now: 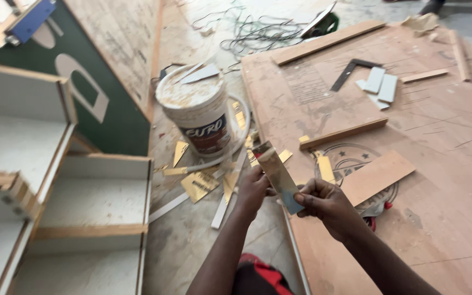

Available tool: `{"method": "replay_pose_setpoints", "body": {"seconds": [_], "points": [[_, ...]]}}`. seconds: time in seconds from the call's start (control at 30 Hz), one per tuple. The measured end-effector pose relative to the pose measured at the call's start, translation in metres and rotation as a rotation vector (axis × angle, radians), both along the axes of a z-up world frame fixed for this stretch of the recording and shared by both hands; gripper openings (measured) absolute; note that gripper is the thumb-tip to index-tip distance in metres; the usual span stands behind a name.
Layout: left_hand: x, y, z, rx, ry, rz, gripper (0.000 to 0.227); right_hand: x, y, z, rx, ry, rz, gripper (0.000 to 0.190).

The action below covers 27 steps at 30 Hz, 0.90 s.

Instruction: The person attaches small wooden pieces to the edges of a white wooden cabinet using a utility knife to cut and apply adhesive tape. They also use a sanding block to smooth the edges of the wooden pieces.

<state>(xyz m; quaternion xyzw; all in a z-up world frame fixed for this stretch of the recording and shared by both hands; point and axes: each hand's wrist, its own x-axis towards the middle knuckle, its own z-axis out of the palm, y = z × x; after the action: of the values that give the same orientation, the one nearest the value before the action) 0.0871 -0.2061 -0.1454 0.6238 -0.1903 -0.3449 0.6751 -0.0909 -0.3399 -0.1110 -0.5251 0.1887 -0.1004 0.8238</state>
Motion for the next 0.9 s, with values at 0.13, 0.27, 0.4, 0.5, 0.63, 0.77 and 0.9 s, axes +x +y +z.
{"method": "replay_pose_setpoints", "body": {"seconds": [0.13, 0.27, 0.4, 0.5, 0.63, 0.77, 0.9], "points": [[0.020, -0.046, 0.012, 0.095, -0.116, 0.001, 0.043, -0.010, -0.028, -0.010, 0.007, 0.022, -0.082, 0.016], [0.012, 0.016, 0.044, -0.325, 0.057, 0.060, 0.042, -0.010, -0.025, -0.028, -0.001, 0.036, -0.048, 0.018], [-0.010, 0.082, 0.073, -0.268, -0.351, 0.123, 0.039, 0.011, 0.011, -0.044, 0.008, 0.016, 0.094, 0.018], [-0.016, 0.127, 0.097, -0.094, -0.514, 0.244, 0.040, 0.035, 0.047, -0.039, 0.006, -0.039, 0.242, 0.019], [-0.034, 0.186, 0.126, -0.068, -0.500, 0.390, 0.042, 0.062, 0.091, -0.022, -0.018, -0.096, 0.412, 0.020], [-0.051, 0.237, 0.146, -0.055, -0.498, 0.465, 0.041, 0.080, 0.137, -0.013, 0.003, -0.123, 0.522, 0.018], [-0.065, 0.274, 0.158, -0.052, -0.531, 0.530, 0.040, 0.091, 0.170, -0.007, -0.023, -0.136, 0.591, 0.018]]}}
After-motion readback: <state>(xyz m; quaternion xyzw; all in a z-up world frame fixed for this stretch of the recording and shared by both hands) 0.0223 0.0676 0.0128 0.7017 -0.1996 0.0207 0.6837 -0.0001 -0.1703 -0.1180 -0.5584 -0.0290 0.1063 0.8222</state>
